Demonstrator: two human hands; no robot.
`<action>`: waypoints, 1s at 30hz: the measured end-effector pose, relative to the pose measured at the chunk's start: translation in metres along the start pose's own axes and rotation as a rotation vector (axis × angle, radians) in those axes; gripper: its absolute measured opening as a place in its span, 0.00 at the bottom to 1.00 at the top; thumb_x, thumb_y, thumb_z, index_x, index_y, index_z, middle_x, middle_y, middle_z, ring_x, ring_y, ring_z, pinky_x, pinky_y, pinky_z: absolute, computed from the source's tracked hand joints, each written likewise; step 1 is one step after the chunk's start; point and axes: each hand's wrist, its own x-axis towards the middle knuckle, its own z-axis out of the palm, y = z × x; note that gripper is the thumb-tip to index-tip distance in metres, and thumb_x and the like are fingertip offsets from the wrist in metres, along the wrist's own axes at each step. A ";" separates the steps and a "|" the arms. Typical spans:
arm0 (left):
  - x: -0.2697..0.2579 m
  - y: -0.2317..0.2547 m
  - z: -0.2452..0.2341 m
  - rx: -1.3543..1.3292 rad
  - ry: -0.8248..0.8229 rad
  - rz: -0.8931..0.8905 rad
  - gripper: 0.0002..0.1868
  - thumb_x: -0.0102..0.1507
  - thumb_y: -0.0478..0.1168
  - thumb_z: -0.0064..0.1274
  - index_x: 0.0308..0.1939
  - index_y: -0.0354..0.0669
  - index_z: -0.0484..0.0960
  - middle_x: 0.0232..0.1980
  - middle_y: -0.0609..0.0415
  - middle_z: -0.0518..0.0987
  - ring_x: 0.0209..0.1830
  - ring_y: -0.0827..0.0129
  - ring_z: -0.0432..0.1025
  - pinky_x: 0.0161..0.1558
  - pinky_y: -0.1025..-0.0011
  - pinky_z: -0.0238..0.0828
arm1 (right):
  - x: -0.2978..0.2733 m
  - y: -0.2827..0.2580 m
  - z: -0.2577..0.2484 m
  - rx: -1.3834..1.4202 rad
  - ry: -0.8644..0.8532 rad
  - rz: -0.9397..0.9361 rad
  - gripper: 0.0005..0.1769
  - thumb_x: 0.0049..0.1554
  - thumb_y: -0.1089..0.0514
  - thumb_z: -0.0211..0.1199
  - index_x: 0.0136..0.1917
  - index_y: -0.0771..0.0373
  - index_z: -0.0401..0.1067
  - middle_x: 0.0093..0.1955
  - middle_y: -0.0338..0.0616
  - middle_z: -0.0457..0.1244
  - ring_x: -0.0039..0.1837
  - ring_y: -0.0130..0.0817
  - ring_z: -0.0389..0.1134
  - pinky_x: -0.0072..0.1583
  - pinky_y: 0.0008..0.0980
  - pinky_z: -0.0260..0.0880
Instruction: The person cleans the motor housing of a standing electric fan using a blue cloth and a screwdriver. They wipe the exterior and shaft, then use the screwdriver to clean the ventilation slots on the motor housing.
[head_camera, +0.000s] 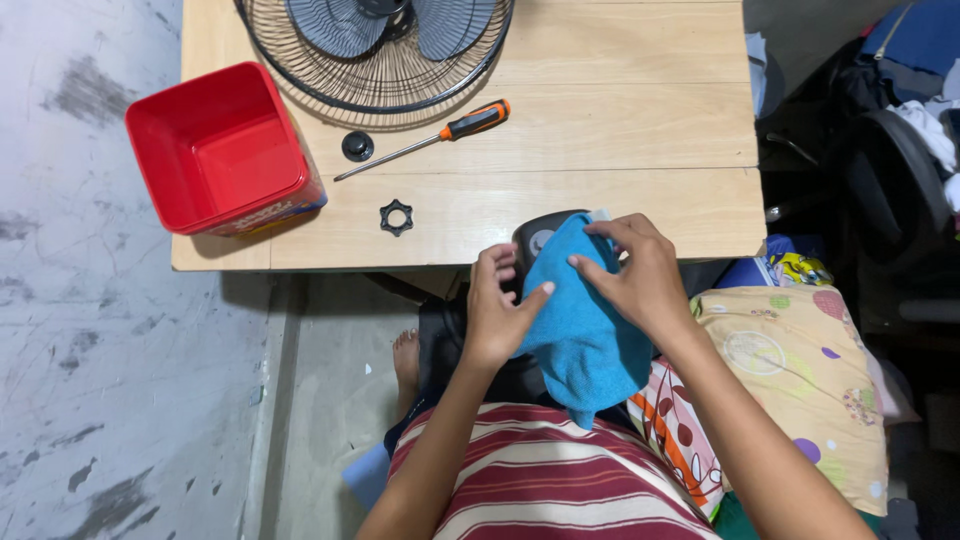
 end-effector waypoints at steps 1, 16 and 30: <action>0.001 -0.001 0.000 -0.006 -0.029 0.029 0.44 0.53 0.43 0.70 0.69 0.40 0.64 0.67 0.40 0.68 0.64 0.55 0.69 0.56 0.59 0.73 | 0.004 -0.004 0.001 -0.053 -0.011 -0.025 0.22 0.46 0.53 0.76 0.52 0.64 0.79 0.47 0.53 0.67 0.45 0.47 0.70 0.49 0.41 0.71; 0.007 -0.004 0.006 0.111 -0.203 0.125 0.52 0.58 0.56 0.64 0.77 0.36 0.56 0.75 0.35 0.56 0.75 0.43 0.60 0.69 0.54 0.64 | 0.044 -0.007 0.005 -0.213 -0.261 -0.155 0.17 0.43 0.64 0.70 0.48 0.66 0.75 0.43 0.60 0.66 0.47 0.58 0.70 0.50 0.48 0.71; 0.009 0.001 0.010 0.151 -0.284 -0.007 0.57 0.55 0.58 0.65 0.79 0.39 0.51 0.76 0.35 0.49 0.74 0.39 0.57 0.65 0.52 0.67 | 0.051 0.017 0.012 -0.285 -0.370 -0.211 0.18 0.57 0.56 0.66 0.51 0.68 0.63 0.45 0.60 0.66 0.51 0.62 0.69 0.51 0.52 0.68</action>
